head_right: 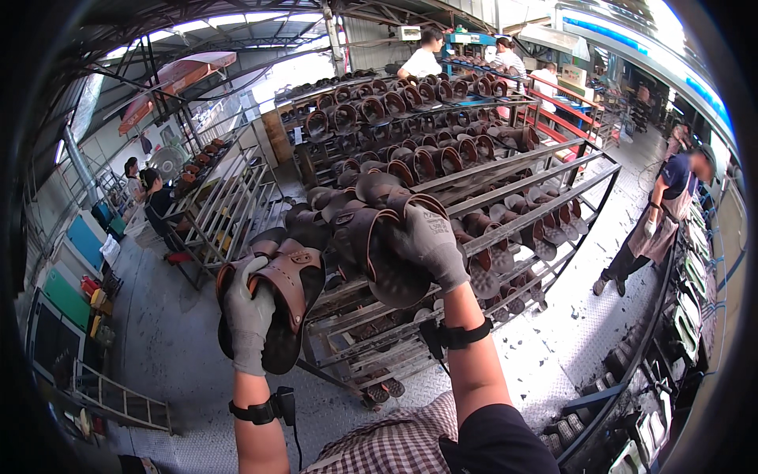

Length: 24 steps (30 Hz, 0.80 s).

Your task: Taking shoe components from a rack and placing them onto a rotating molding machine conveyor.

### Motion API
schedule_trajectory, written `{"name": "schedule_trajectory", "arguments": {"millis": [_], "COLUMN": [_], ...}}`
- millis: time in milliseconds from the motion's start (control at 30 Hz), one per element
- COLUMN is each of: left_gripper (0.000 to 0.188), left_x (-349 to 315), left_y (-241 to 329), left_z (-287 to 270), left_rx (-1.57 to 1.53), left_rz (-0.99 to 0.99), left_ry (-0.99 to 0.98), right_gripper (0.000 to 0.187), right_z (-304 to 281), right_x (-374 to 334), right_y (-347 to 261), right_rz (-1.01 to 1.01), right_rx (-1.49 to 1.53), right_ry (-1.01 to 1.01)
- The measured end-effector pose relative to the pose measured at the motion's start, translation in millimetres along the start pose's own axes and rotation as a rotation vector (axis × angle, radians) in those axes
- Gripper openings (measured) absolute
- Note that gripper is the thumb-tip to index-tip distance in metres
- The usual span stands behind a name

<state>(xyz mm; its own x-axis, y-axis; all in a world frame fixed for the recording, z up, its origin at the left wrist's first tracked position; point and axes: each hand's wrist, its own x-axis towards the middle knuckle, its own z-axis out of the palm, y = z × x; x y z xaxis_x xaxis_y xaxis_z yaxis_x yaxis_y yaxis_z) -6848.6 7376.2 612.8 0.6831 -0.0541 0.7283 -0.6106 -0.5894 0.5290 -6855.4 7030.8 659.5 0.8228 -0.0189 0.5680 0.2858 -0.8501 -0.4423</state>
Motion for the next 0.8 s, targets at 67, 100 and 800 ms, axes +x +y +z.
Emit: {"name": "schedule_trajectory", "arguments": {"millis": [67, 100, 800], "left_gripper": [0.038, 0.038, 0.039], "left_x": [-0.3, -0.4, -0.5], "left_y": [-0.4, -0.6, 6.6], "left_z": [0.3, 0.5, 1.3], "left_rx": [-0.014, -0.02, 0.011], "left_rz": [-0.013, -0.016, -0.001], "left_ry": [-0.01, -0.011, 0.015], "right_gripper": [0.032, 0.032, 0.037], "right_z": [1.9, 2.9, 3.1], "right_x": [0.2, 0.4, -0.8], "right_y": [2.7, 4.0, 5.1], "right_rz": [-0.017, -0.011, -0.084], "right_rx": [0.004, -0.007, 0.049], "right_ry": [0.013, 0.013, 0.075]}}
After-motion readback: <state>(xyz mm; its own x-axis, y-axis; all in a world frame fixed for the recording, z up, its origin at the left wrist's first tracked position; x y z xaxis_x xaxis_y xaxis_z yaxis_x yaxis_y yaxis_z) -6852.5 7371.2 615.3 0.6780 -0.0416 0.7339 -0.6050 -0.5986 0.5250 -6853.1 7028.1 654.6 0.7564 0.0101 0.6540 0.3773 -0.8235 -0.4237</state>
